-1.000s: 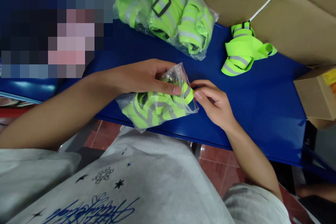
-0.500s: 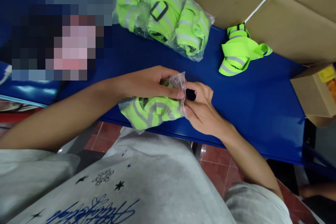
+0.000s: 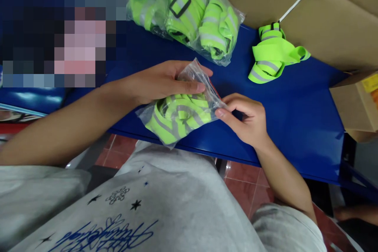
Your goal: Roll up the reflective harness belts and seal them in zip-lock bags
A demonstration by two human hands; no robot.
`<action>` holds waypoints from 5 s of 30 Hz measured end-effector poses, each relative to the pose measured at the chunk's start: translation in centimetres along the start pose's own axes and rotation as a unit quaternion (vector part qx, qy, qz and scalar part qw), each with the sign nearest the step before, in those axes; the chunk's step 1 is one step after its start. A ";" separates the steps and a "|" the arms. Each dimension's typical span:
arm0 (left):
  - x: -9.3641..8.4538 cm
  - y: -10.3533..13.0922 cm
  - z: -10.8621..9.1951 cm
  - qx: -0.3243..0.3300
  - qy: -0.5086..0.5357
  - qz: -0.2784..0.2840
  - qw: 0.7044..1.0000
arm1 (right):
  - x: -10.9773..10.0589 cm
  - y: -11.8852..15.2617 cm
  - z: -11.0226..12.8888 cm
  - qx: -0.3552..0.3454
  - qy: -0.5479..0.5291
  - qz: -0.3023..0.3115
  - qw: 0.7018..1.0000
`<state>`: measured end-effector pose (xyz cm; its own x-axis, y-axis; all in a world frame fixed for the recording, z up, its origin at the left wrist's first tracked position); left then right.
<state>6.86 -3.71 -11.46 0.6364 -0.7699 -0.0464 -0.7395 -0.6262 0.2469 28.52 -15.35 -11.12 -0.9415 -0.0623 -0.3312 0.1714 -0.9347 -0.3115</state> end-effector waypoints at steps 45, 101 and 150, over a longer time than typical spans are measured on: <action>2.2 0.1 -0.3 0.114 -0.056 -0.064 0.990 | 0.9 -0.5 -1.0 0.130 -0.013 -0.078 0.988; 3.6 0.2 1.0 0.245 -0.256 -0.131 0.926 | 1.7 0.4 -1.0 0.098 0.064 -0.066 0.991; 6.2 7.9 4.6 0.174 -0.249 -0.136 0.943 | 0.8 0.6 -3.0 0.133 0.078 -0.152 0.976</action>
<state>3.91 -14.01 -14.29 0.6957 -0.4825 -0.5322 -0.6453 -0.7452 -0.1681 28.75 -14.91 -14.28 -0.8781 0.2660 -0.3977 -0.2093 -0.9610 -0.1805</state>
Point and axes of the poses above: each hand's wrist, its own y-axis away from the middle knuckle, its own x-axis out of the palm, z = x × y, the point moved 2 cm from there along -y, towards the middle knuckle, and after that the axes turned 7 degrees about -y, right-handed, at the moved point
